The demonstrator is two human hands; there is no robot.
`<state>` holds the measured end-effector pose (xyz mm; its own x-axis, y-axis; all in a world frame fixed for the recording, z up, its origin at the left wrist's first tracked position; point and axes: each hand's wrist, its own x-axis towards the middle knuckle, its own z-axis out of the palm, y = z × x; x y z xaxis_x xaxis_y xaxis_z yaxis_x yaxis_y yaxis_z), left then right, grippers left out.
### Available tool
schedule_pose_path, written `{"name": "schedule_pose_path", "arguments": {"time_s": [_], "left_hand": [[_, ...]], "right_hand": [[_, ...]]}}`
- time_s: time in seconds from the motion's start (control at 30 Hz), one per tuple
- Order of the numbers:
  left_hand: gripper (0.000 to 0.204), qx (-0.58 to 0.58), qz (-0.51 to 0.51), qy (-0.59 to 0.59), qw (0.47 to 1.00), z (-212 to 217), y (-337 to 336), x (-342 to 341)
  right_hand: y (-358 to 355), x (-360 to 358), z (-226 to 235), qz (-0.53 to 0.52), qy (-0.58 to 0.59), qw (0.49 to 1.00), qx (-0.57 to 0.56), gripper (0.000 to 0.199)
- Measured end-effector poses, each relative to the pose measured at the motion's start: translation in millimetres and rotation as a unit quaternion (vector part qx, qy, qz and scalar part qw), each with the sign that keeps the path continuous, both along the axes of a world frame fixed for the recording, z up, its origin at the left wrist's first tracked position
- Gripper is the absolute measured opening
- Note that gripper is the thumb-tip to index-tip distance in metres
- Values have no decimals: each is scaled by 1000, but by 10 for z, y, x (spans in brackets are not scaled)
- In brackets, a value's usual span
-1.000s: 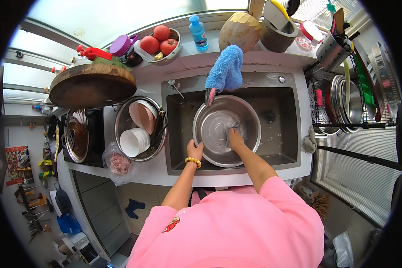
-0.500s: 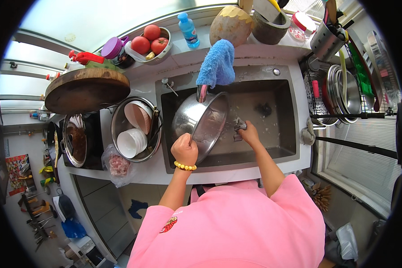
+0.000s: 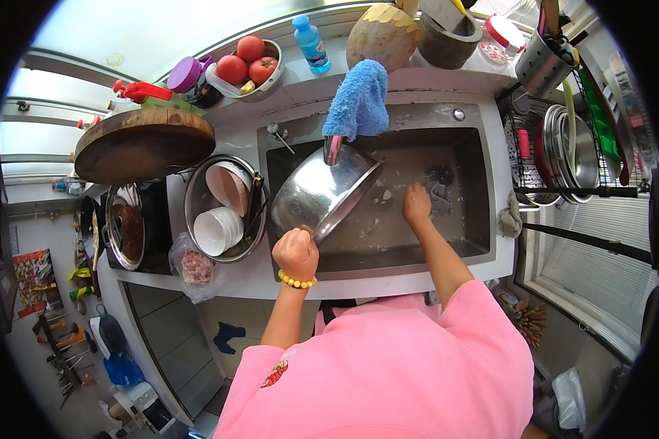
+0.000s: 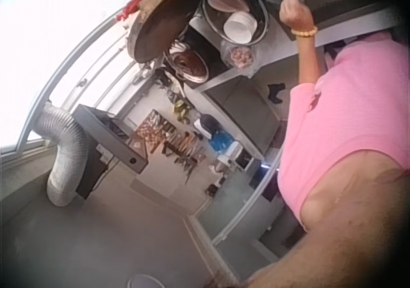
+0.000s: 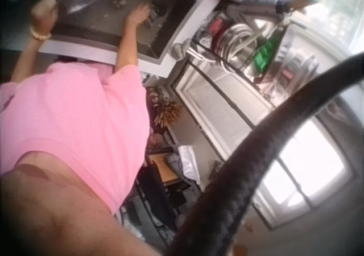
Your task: The person washes various kitchen items in a sink using a cloth and running water. They scrub a small bowl, a pair of chopsticks, and a large metal bowl, then rinse each item and place them aside.
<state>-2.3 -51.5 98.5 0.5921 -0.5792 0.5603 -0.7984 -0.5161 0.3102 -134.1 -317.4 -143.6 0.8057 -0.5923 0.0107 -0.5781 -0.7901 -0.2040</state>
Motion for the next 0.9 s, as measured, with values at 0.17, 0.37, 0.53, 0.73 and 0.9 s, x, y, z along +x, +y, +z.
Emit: {"name": "schedule_pose_path", "arguments": {"time_s": [0.17, 0.37, 0.53, 0.73, 0.9], "left_hand": [[29, -9, 4, 10, 1000, 22, 16, 8], [32, -9, 9, 22, 1000, 117, 10, -34], [32, 1, 18, 37, 999, 102, 67, -65], [31, -2, 15, 40, 999, 86, 72, -81], [29, 2, 19, 39, 999, 86, 83, -82]], "right_hand": [[426, 414, -223, 171, 149, 950, 216, 25], [573, 593, -648, 107, 227, 946, 205, 39], [655, 623, -564, 105, 270, 928, 234, 50], [591, 651, -579, 82, 304, 921, 229, 48], [673, 568, -497, 105, 227, 954, 165, 46]]}}
